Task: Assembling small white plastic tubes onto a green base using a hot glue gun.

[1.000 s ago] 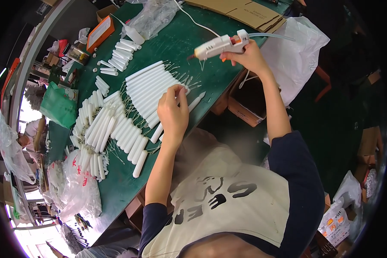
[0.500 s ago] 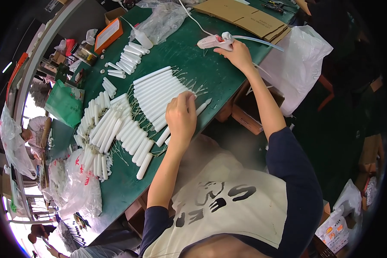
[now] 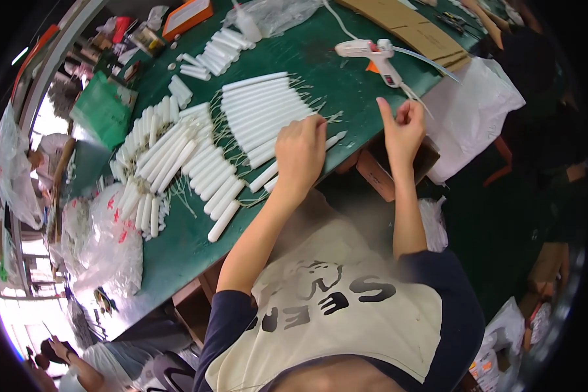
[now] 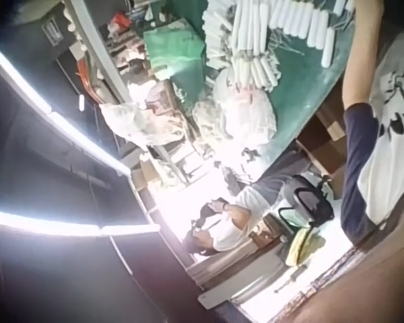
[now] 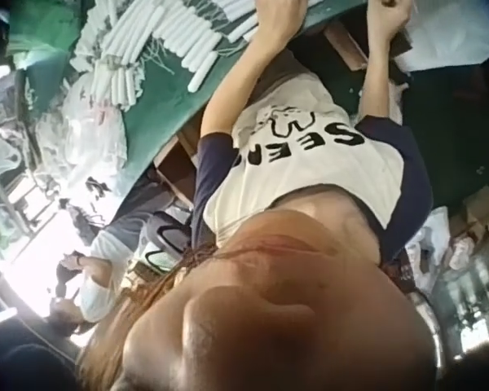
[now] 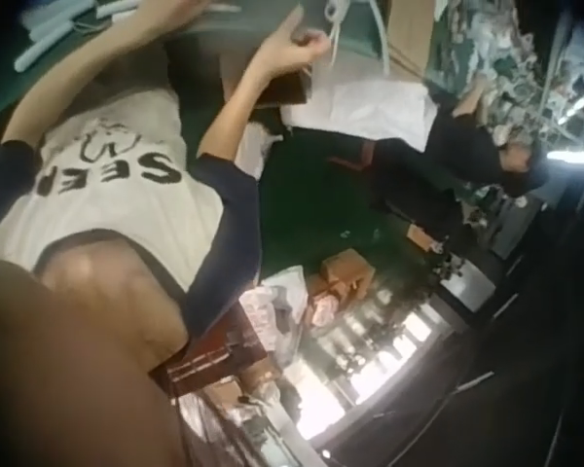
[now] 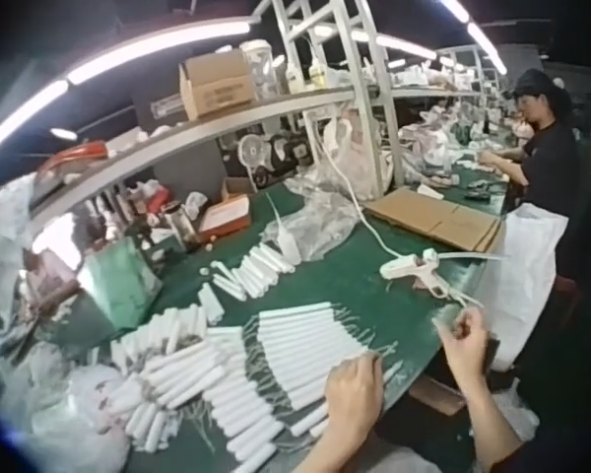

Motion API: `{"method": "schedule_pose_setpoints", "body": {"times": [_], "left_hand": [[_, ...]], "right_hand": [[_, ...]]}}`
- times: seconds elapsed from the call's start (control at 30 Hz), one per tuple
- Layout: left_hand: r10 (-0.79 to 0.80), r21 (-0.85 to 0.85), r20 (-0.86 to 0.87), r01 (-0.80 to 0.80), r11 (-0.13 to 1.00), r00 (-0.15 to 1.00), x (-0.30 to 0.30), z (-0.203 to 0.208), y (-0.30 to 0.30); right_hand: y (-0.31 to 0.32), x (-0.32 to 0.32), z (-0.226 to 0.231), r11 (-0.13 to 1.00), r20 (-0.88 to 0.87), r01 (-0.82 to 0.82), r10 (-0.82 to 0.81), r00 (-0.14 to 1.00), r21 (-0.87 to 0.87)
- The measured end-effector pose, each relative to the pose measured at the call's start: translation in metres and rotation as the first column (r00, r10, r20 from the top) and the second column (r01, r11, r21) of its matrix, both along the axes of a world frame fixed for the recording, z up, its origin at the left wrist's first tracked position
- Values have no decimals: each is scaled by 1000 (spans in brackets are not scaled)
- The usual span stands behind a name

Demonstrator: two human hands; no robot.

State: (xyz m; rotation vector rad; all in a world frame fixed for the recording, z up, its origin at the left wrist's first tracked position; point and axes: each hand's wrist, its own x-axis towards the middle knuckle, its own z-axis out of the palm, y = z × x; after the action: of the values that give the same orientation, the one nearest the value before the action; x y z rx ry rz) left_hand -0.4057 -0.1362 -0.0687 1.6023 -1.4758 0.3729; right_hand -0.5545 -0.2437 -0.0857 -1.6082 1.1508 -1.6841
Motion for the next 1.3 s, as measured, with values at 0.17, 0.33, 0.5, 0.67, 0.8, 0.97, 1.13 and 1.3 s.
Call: {"method": "schedule_pose_setpoints", "body": {"times": [0.17,0.33,0.5,0.67,0.8,0.97,1.13,1.3], "left_hand": [[-48,-44,4,48,998,999,4,-7,6],[59,13,72,-60,998,996,0,-19,-4],[63,-26,107,-61,998,992,-1,-22,-7],[31,-85,98,-23,996,995,-1,-27,-11],[29,-74,92,-22,997,995,0,-23,-9],[16,-69,87,-10,998,996,1,-23,-8],[15,-124,154,4,992,988,1,-25,-9],[6,-125,202,20,992,979,-1,-26,-9]], "right_hand": [[80,56,42,823,-180,-402,359,916,-402],[136,129,84,436,-535,-819,619,574,-374],[183,203,75,111,-833,-955,470,293,-274],[212,267,33,-13,-926,-978,325,192,-207],[219,287,19,-73,-949,-985,287,129,-156],[214,297,11,-47,-960,-988,246,133,-149],[208,290,10,9,-953,-986,256,161,-164],[202,288,12,7,-967,-979,155,200,-202]]}}
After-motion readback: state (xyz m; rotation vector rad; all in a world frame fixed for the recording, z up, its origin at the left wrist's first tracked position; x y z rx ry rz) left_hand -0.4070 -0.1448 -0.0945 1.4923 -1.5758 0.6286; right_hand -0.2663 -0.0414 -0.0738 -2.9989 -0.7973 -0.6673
